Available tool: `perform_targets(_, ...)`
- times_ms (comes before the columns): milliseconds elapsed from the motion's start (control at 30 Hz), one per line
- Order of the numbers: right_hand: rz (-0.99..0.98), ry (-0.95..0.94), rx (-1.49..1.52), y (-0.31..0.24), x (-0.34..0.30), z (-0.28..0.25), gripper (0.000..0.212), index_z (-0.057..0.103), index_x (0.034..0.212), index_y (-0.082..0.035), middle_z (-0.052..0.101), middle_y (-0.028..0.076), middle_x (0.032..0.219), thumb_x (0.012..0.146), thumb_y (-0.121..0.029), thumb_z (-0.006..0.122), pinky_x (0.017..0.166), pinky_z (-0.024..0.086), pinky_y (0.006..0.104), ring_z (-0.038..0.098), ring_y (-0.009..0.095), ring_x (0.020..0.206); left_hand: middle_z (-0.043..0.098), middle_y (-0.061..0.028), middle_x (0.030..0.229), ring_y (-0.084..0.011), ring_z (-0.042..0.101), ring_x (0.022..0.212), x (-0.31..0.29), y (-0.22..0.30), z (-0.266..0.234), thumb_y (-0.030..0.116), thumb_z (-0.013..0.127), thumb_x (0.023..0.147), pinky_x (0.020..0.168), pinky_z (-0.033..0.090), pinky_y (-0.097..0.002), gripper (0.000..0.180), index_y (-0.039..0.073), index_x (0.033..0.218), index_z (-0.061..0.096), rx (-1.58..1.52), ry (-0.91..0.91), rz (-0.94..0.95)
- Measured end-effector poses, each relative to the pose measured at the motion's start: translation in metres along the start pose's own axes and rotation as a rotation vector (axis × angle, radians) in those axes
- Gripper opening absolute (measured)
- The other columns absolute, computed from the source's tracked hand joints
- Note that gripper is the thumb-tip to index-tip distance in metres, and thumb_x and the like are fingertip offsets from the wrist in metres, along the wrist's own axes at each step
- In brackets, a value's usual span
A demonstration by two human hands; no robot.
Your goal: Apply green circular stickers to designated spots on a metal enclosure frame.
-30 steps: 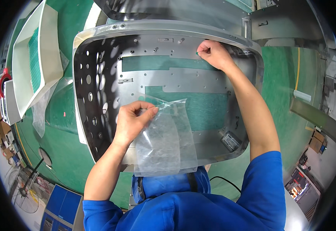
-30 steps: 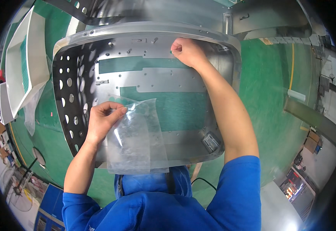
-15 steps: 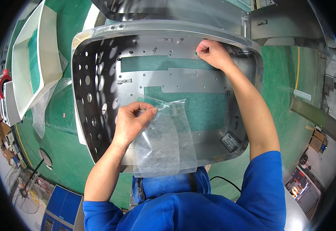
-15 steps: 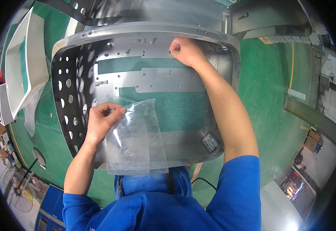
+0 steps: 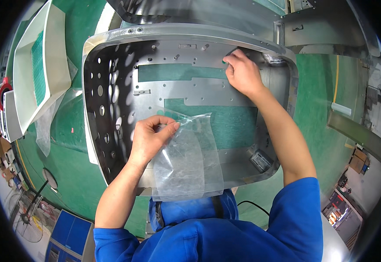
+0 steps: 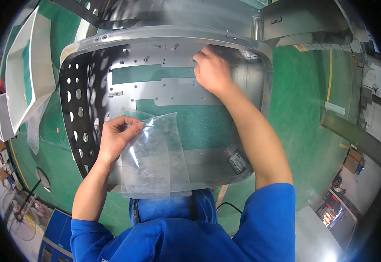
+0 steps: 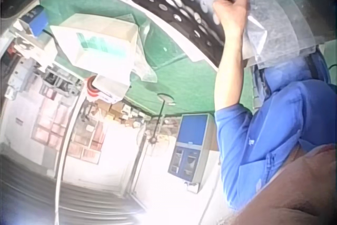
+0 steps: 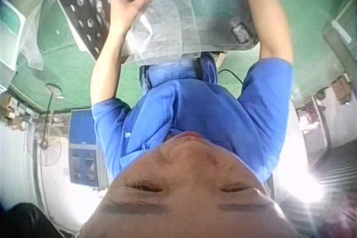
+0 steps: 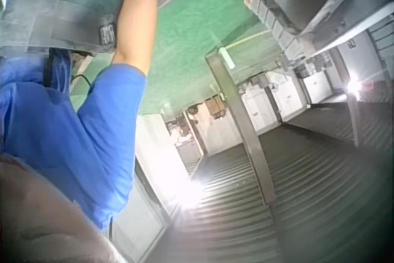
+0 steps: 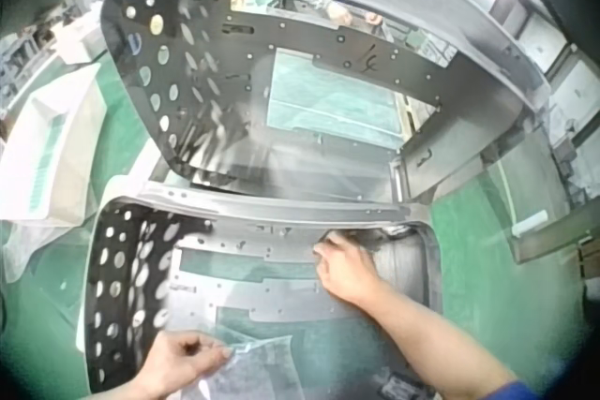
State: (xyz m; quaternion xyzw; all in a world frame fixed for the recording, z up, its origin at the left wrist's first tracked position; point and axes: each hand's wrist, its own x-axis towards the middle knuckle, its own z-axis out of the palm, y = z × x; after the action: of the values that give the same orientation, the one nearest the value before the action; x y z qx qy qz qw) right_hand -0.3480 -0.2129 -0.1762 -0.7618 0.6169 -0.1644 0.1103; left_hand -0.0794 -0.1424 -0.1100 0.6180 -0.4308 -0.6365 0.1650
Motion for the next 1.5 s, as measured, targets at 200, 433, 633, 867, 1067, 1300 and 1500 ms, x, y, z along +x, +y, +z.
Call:
perform_targets(200,0.041,-0.025,-0.035,-0.009,-0.014,-0.001,0.04,0.054,0.108,-0.005,0.051,0.01,0.095,0.068,-0.006,0.052,0.07,0.045,0.0368,0.054,0.027,0.084,0.056,-0.0002,0.055,-0.003,0.047,0.046,-0.001,0.002,0.0,0.014,0.067,0.074,0.042,0.036,-0.0177,0.015,0.0,0.078,0.063,-0.018,-0.012,-0.001)
perform_targets(433,0.078,-0.09,-0.276,-0.024,-0.04,0.028,0.052,0.042,0.119,0.003,0.048,0.013,0.096,0.068,-0.002,0.05,0.076,0.041,0.0363,0.048,0.028,0.089,0.057,-0.0005,0.057,-0.0031,0.047,0.045,-0.006,0.009,-0.005,0.013,0.067,0.073,0.042,0.036,-0.018,0.014,0.0,0.078,0.063,-0.044,0.029,-0.009)
perform_targets(633,0.149,-0.115,-0.119,-0.048,-0.021,-0.003,0.042,0.049,0.112,0.0,0.048,0.013,0.096,0.071,-0.001,0.047,0.076,0.041,0.0372,0.049,0.028,0.089,0.06,-0.0027,0.063,-0.0053,0.051,0.053,-0.029,0.014,-0.013,0.011,0.067,0.073,0.049,0.04,-0.0187,0.013,0.0,0.079,0.064,0.018,0.095,0.152)
perform_targets(867,-0.214,-0.371,0.637,-0.138,-0.049,-0.092,0.013,0.059,0.086,-0.001,0.059,0.007,0.083,0.075,-0.006,0.062,0.073,0.044,0.0279,0.056,0.017,0.082,0.06,-0.0076,0.068,-0.0125,0.056,0.059,-0.059,0.021,-0.014,0.009,0.067,0.072,0.054,0.044,-0.0231,0.012,0.001,0.079,0.063,0.214,0.036,0.432)
perform_targets(1067,0.179,-0.521,0.976,-0.145,-0.057,-0.091,0.009,0.06,0.082,-0.002,0.06,0.008,0.077,0.076,-0.008,0.059,0.064,0.045,0.0285,0.058,0.019,0.071,0.06,-0.0085,0.067,-0.0148,0.055,0.059,-0.068,0.015,-0.018,0.009,0.068,0.071,0.052,0.042,-0.0249,0.014,0.001,0.081,0.064,0.139,-0.04,0.535)
perform_targets(1300,0.129,-0.523,0.927,-0.145,-0.066,-0.085,0.008,0.061,0.083,-0.002,0.061,0.006,0.079,0.076,-0.005,0.06,0.068,0.044,0.0253,0.057,0.013,0.075,0.057,-0.0075,0.064,-0.0148,0.053,0.056,-0.065,0.005,-0.017,0.007,0.066,0.072,0.049,0.04,-0.0262,0.011,0.002,0.081,0.063,0.228,-0.072,0.548)
perform_targets(1500,0.168,-0.439,0.958,-0.148,-0.073,-0.076,0.008,0.061,0.081,-0.003,0.061,0.004,0.08,0.074,-0.003,0.062,0.069,0.044,0.0252,0.056,0.012,0.075,0.058,-0.0074,0.065,-0.0134,0.053,0.057,-0.059,0.004,-0.017,0.006,0.065,0.073,0.049,0.04,-0.0255,0.008,0.001,0.08,0.063,0.194,-0.105,0.501)
